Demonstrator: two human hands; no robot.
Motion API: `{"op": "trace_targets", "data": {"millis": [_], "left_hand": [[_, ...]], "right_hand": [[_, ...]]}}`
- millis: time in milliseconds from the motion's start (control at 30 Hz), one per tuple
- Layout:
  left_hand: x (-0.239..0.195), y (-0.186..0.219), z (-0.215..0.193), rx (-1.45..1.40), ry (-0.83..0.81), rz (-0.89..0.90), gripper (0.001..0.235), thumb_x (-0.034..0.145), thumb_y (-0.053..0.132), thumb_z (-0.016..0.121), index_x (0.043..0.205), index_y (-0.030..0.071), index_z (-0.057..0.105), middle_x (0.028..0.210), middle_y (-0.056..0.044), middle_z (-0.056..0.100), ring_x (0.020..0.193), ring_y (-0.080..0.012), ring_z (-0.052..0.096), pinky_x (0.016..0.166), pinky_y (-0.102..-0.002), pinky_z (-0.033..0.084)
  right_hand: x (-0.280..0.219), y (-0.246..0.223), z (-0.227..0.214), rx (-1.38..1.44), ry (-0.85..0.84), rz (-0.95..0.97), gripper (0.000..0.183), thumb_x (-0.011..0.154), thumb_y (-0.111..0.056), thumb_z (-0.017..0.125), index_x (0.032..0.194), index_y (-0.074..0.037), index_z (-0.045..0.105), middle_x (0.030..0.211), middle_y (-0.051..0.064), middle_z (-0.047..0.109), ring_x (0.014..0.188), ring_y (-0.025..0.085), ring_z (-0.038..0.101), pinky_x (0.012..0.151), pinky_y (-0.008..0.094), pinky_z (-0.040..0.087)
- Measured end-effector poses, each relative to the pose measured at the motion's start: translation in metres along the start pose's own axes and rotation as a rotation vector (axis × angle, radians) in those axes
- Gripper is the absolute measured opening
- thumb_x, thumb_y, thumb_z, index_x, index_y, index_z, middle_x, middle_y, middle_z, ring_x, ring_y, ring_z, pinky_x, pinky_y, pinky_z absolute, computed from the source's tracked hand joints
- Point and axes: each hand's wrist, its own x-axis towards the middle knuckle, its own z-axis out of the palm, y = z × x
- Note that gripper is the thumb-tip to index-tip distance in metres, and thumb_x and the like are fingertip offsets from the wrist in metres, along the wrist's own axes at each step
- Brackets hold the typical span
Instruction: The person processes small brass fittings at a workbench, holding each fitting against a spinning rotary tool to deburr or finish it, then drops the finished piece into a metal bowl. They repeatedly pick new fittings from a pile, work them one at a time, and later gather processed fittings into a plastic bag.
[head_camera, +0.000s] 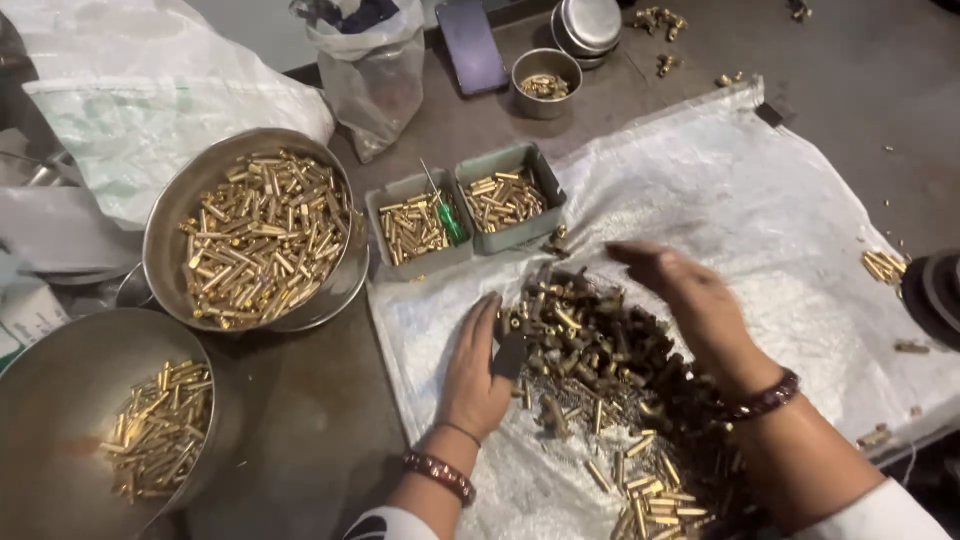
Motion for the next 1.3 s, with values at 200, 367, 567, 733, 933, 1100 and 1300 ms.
{"op": "trace_targets", "data": {"millis": [200, 367, 567, 733, 933, 1100, 1300], "left_hand": [[0.003, -0.008, 0.002, -0.034, 0.016, -0.038, 0.059, 0.101, 0.028, 0.049, 0.155, 0.005, 0.039, 0.158, -0.02, 0.044, 0.148, -0.0384, 0.04, 0.122, -0.044, 0.031], [0.0, -0.013, 0.005, -0.094, 0.052, -0.062, 0.055, 0.103, 0.028, 0.05, 0.154, 0.007, 0.043, 0.155, -0.02, 0.049, 0.146, -0.0375, 0.044, 0.121, -0.043, 0.033], [0.0, -0.03, 0.009, -0.19, 0.17, 0.049, 0.051, 0.107, 0.029, 0.047, 0.152, 0.005, 0.045, 0.156, -0.02, 0.05, 0.148, -0.0361, 0.045, 0.124, -0.041, 0.033], [-0.028, -0.022, -0.016, -0.458, 0.178, -0.079, 0.05, 0.109, 0.03, 0.043, 0.151, 0.003, 0.047, 0.158, -0.017, 0.047, 0.149, -0.0308, 0.04, 0.124, -0.039, 0.029], [-0.095, -0.015, -0.027, -0.617, 0.154, -0.36, 0.047, 0.106, 0.031, 0.043, 0.141, 0.002, 0.059, 0.147, -0.012, 0.061, 0.14, -0.0258, 0.052, 0.119, -0.035, 0.037], [-0.129, 0.052, -0.051, -0.213, -0.062, -0.386, 0.043, 0.094, 0.023, 0.062, 0.135, 0.007, 0.062, 0.137, -0.013, 0.062, 0.13, -0.0291, 0.056, 0.111, -0.036, 0.041], [-0.155, 0.079, -0.088, -0.12, -0.043, -0.167, 0.045, 0.081, 0.009, 0.061, 0.126, 0.005, 0.065, 0.137, -0.016, 0.063, 0.125, -0.0348, 0.061, 0.102, -0.04, 0.049]], "right_hand": [[-0.068, 0.027, -0.004, -0.057, 0.62, 0.142, 0.053, 0.107, -0.042, 0.041, 0.144, -0.007, 0.057, 0.141, 0.011, 0.065, 0.134, 0.026, 0.058, 0.113, 0.041, 0.042], [-0.045, 0.023, 0.049, -0.221, 0.496, 0.101, 0.05, 0.104, -0.038, 0.044, 0.144, -0.01, 0.055, 0.146, 0.011, 0.057, 0.134, 0.022, 0.053, 0.11, 0.037, 0.042], [0.007, 0.04, 0.055, 0.085, 0.337, 0.059, 0.051, 0.106, -0.042, 0.048, 0.142, -0.007, 0.059, 0.149, 0.013, 0.059, 0.139, 0.024, 0.052, 0.116, 0.038, 0.04], [-0.062, -0.003, 0.064, -0.063, 0.31, 0.031, 0.048, 0.098, -0.035, 0.062, 0.139, -0.009, 0.06, 0.138, 0.011, 0.065, 0.128, 0.021, 0.062, 0.106, 0.036, 0.052], [-0.183, 0.07, 0.052, -0.398, 0.335, 0.364, 0.038, 0.091, -0.024, 0.071, 0.126, -0.01, 0.073, 0.105, 0.01, 0.081, 0.093, 0.019, 0.076, 0.084, 0.032, 0.062], [-0.202, 0.057, 0.075, -0.626, 0.292, 0.103, 0.032, 0.086, -0.021, 0.076, 0.116, -0.011, 0.077, 0.106, 0.004, 0.081, 0.092, 0.014, 0.078, 0.084, 0.029, 0.061], [-0.135, 0.005, 0.105, -1.002, 0.016, -0.214, 0.043, 0.077, -0.017, 0.079, 0.119, -0.011, 0.071, 0.119, 0.01, 0.07, 0.104, 0.03, 0.07, 0.086, 0.039, 0.058]]}}
